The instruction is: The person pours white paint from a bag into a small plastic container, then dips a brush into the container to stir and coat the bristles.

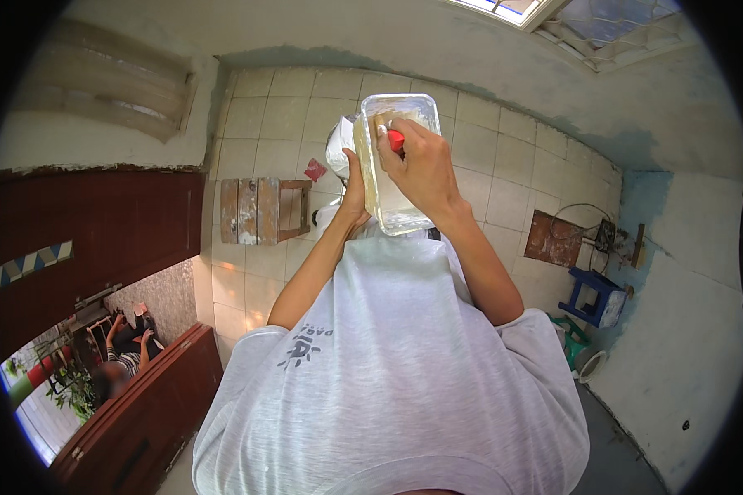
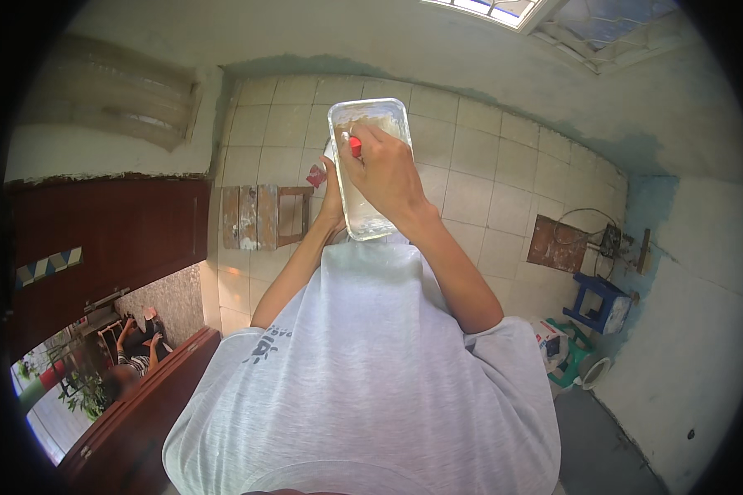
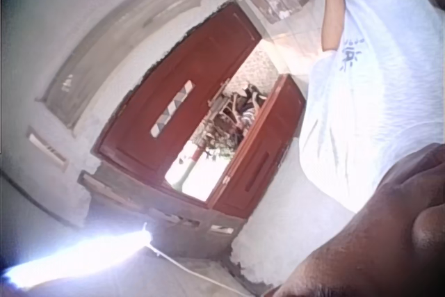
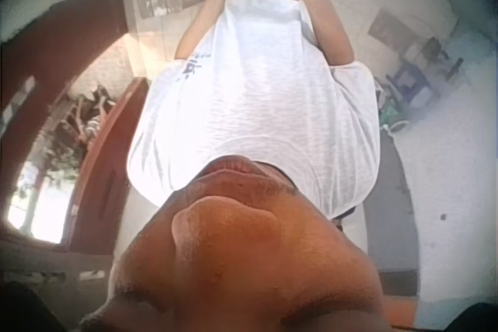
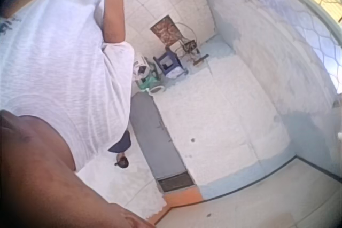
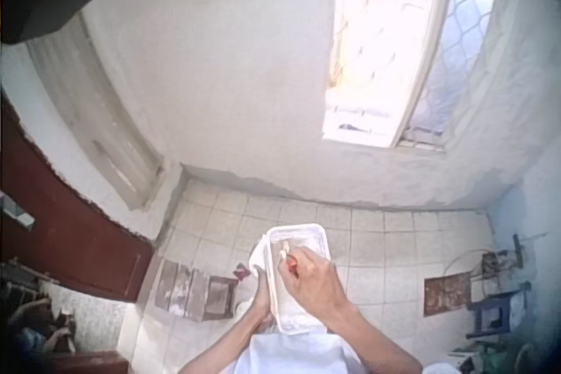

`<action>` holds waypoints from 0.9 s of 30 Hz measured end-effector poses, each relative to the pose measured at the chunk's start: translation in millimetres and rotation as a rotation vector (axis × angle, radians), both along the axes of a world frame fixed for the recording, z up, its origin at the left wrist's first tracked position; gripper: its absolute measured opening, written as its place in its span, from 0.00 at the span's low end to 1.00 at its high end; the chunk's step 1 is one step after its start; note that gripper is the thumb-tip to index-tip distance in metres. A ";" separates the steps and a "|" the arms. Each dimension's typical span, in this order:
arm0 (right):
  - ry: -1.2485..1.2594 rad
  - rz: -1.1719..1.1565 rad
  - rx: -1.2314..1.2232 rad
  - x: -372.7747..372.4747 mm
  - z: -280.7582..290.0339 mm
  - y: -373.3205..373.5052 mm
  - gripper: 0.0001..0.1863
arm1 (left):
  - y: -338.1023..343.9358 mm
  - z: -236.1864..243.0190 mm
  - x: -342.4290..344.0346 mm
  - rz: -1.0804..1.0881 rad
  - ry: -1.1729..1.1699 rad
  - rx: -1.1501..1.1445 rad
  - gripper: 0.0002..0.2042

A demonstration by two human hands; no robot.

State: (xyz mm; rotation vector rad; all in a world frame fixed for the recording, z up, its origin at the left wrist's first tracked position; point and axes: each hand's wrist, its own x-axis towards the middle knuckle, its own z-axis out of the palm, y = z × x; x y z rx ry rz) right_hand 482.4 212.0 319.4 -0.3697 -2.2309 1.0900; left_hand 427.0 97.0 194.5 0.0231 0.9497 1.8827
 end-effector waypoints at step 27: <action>-0.328 0.050 -0.048 -65.8 13.1 -25.3 0.12 | -42.5 -4.6 -88.4 -0.018 -0.033 0.016 0.49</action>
